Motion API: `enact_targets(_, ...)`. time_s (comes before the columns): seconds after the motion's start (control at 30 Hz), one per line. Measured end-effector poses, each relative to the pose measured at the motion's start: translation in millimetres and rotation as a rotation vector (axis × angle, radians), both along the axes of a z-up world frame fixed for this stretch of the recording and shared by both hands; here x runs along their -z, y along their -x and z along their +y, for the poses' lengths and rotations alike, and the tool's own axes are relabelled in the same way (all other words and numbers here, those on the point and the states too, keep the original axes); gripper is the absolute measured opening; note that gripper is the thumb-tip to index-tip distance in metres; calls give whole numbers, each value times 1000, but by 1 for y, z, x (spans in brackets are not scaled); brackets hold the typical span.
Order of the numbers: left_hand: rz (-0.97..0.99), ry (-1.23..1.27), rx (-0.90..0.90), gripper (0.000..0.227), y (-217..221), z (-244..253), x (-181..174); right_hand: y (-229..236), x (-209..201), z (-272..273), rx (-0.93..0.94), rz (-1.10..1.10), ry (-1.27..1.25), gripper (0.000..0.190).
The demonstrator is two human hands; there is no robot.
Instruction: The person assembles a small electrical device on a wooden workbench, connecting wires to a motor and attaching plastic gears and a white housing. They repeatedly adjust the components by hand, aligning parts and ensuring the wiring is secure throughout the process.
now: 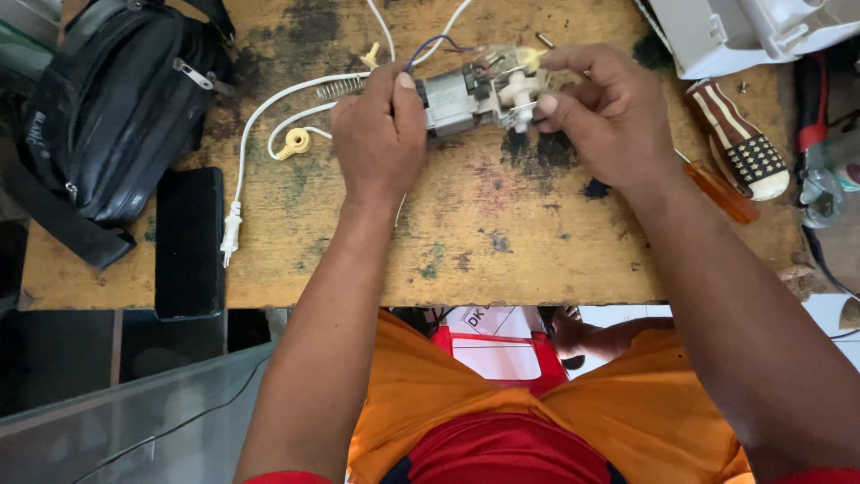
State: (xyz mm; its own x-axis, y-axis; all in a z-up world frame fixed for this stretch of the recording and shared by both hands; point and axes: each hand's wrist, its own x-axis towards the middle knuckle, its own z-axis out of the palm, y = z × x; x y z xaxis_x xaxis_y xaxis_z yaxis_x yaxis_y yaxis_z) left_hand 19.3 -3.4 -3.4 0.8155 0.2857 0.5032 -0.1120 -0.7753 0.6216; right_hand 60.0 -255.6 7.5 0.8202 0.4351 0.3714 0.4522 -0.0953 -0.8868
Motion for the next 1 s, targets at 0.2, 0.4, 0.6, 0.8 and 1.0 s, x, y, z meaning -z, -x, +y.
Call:
enact_targets(0.2,-36,-24,-30,53,4,0,-1,5,-6,1,-13,-60,42,21)
enact_targets(0.4,-55,-9,17,56,4,-2,-6,2,-5,1,-14,-47,53,21)
enact_targets(0.6,-67,11,22,63,-1,-3,-13,0,4,0,-24,13,-25,29)
enact_targets(0.8,-29,-15,-24,62,-2,-3,-13,6,-7,-2,15,61,108,50)
enact_targets(1.0,-14,-45,-71,68,-5,-2,-12,11,-14,5,28,127,174,56)
